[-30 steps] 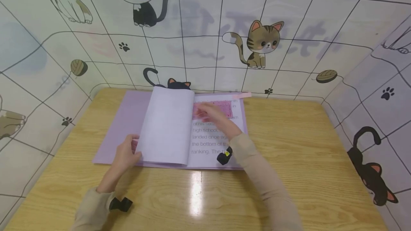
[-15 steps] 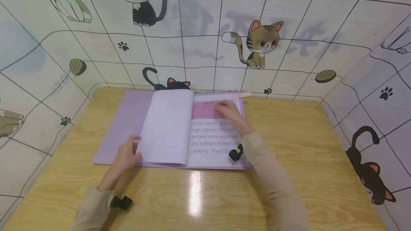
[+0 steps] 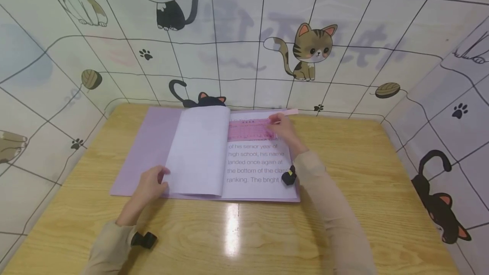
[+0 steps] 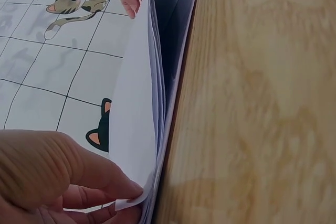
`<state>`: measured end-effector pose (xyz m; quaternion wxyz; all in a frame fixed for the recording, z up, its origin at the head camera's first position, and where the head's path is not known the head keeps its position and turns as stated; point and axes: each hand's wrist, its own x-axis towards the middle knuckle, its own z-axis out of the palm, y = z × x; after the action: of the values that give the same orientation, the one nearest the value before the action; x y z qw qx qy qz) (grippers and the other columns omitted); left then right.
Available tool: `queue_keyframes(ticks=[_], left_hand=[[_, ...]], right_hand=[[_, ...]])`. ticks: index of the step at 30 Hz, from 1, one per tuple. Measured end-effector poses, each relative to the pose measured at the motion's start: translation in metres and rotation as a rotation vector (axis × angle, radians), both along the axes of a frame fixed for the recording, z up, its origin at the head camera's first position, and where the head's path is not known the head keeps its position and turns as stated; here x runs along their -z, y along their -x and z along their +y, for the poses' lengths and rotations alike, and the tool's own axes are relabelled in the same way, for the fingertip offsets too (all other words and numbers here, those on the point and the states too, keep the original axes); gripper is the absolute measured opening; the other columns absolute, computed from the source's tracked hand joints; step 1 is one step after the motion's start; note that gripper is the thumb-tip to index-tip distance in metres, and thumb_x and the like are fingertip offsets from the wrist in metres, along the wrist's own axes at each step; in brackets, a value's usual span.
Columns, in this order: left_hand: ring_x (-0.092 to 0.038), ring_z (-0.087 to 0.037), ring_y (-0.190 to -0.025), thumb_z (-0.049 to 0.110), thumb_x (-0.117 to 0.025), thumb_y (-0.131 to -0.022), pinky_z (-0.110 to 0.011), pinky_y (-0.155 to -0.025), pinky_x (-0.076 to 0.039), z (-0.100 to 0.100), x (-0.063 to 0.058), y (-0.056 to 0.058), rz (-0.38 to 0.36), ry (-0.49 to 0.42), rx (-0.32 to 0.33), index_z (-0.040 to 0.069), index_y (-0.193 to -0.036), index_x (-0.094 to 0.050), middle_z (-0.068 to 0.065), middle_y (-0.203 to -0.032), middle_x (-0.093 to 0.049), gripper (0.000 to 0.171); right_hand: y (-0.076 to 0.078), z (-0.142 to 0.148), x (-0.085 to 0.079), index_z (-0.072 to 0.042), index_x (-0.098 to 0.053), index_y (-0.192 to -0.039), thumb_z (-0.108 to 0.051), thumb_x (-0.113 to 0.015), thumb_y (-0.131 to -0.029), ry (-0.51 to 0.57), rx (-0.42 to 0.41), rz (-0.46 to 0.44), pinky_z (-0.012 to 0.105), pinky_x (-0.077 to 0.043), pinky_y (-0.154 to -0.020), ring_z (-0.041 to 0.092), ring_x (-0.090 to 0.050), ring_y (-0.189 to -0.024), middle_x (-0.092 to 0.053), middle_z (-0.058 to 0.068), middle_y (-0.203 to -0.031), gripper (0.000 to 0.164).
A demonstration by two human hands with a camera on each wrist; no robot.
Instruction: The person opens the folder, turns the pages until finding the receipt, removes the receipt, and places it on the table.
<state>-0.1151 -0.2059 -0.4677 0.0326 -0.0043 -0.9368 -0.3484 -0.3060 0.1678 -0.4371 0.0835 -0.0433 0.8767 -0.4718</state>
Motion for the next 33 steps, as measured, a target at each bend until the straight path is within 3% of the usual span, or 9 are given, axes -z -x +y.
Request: queue_keyframes(ticks=[9,21,33], left_hand=[[-0.045,-0.026,-0.072,-0.011,-0.057,-0.066,-0.034,-0.062,-0.039,0.000,-0.001,0.000,-0.052,0.043,-0.034,-0.012,-0.090,-0.062,-0.014,-0.077,-0.049,0.024],[-0.048,-0.029,-0.077,-0.010,-0.058,-0.066,-0.041,-0.067,-0.045,0.001,0.000,0.000,-0.033,0.064,-0.048,-0.012,-0.088,-0.064,-0.021,-0.089,-0.052,0.024],[-0.049,-0.028,-0.076,-0.011,-0.058,-0.068,-0.041,-0.068,-0.046,0.001,0.000,0.000,-0.063,0.048,-0.060,-0.012,-0.092,-0.065,-0.019,-0.087,-0.054,0.025]], right_hand=[[0.016,0.001,0.002,0.005,-0.049,-0.127,-0.004,-0.058,-0.087,-0.073,0.000,-0.018,0.044,-0.038,-0.100,0.036,-0.046,-0.118,-0.049,0.023,-0.128,0.042],[0.029,0.002,0.014,0.005,-0.050,-0.124,-0.002,-0.060,-0.085,-0.107,-0.003,-0.051,0.045,-0.036,-0.101,0.036,-0.047,-0.115,-0.051,0.023,-0.123,0.041],[0.032,-0.002,0.023,0.006,-0.053,-0.117,-0.010,-0.064,-0.083,-0.221,-0.090,-0.052,0.048,-0.036,-0.098,0.036,-0.047,-0.109,-0.052,0.023,-0.116,0.039]])
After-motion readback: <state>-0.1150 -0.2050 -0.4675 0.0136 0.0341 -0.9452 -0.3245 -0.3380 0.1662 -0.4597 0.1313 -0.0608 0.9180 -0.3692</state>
